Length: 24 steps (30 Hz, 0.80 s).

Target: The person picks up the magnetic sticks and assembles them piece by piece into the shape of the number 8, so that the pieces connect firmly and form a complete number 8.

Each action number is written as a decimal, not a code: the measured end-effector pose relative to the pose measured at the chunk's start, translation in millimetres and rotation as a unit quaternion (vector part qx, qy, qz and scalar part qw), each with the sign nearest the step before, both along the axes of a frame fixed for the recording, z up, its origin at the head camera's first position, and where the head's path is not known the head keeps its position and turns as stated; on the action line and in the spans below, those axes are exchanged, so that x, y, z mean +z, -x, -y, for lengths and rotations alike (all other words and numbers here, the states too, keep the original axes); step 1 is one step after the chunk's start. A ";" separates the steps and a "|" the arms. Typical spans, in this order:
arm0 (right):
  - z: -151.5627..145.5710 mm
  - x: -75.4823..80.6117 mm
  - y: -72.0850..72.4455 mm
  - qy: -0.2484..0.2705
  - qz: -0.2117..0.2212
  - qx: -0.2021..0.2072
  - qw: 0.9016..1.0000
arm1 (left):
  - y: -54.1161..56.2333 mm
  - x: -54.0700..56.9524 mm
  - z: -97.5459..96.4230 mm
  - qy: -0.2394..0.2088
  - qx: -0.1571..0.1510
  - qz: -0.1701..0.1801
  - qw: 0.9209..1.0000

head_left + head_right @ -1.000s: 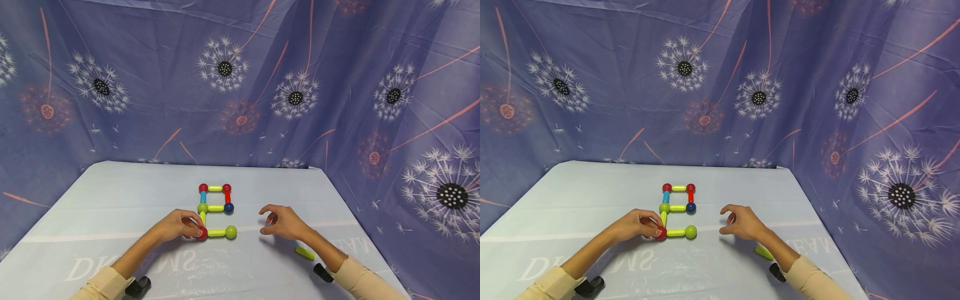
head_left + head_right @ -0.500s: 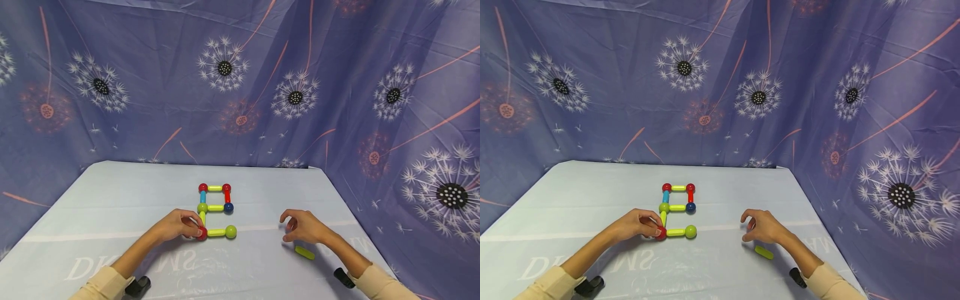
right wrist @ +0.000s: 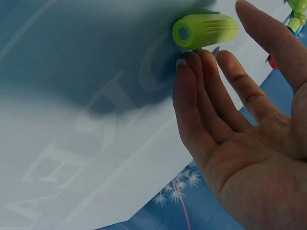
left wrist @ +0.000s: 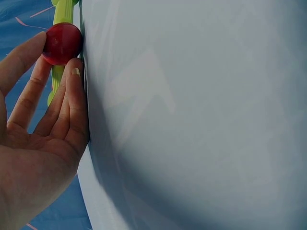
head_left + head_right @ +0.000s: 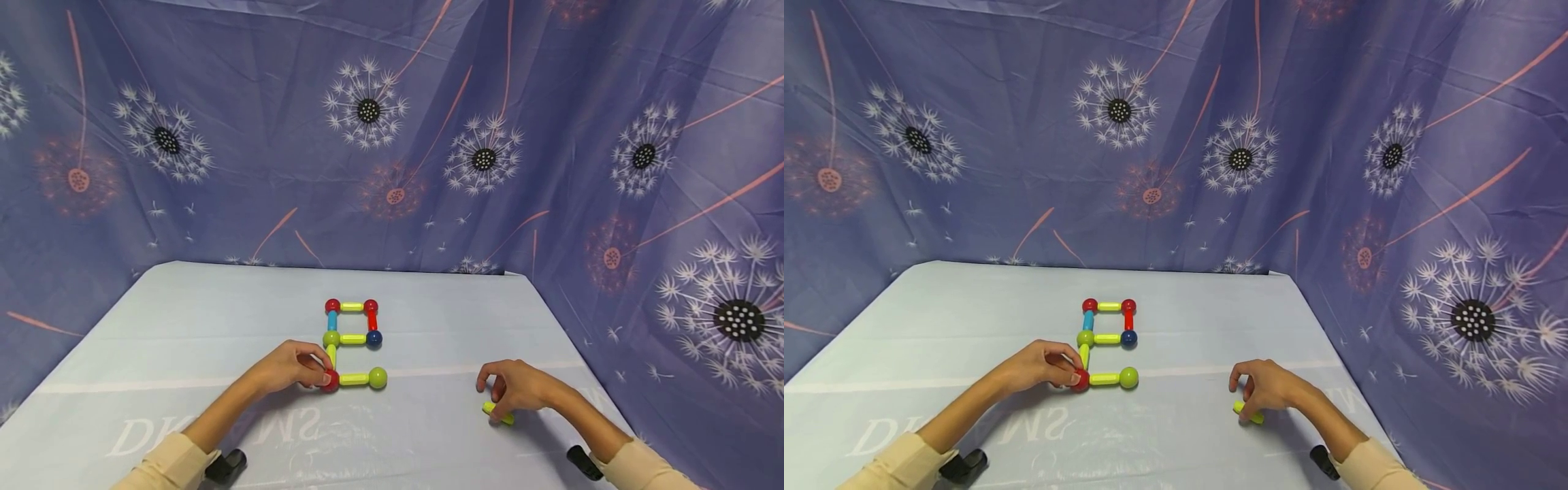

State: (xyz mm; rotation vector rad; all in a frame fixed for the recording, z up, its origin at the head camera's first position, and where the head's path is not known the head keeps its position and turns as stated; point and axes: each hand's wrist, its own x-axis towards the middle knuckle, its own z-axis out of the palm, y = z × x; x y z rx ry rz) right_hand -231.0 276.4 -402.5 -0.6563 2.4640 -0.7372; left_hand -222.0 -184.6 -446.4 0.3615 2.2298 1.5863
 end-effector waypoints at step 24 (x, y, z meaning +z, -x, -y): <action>-1.2 -4.6 0.5 -0.013 0.012 0.021 1.000 | 1.0 0.1 -0.4 0.002 0.002 0.005 1.000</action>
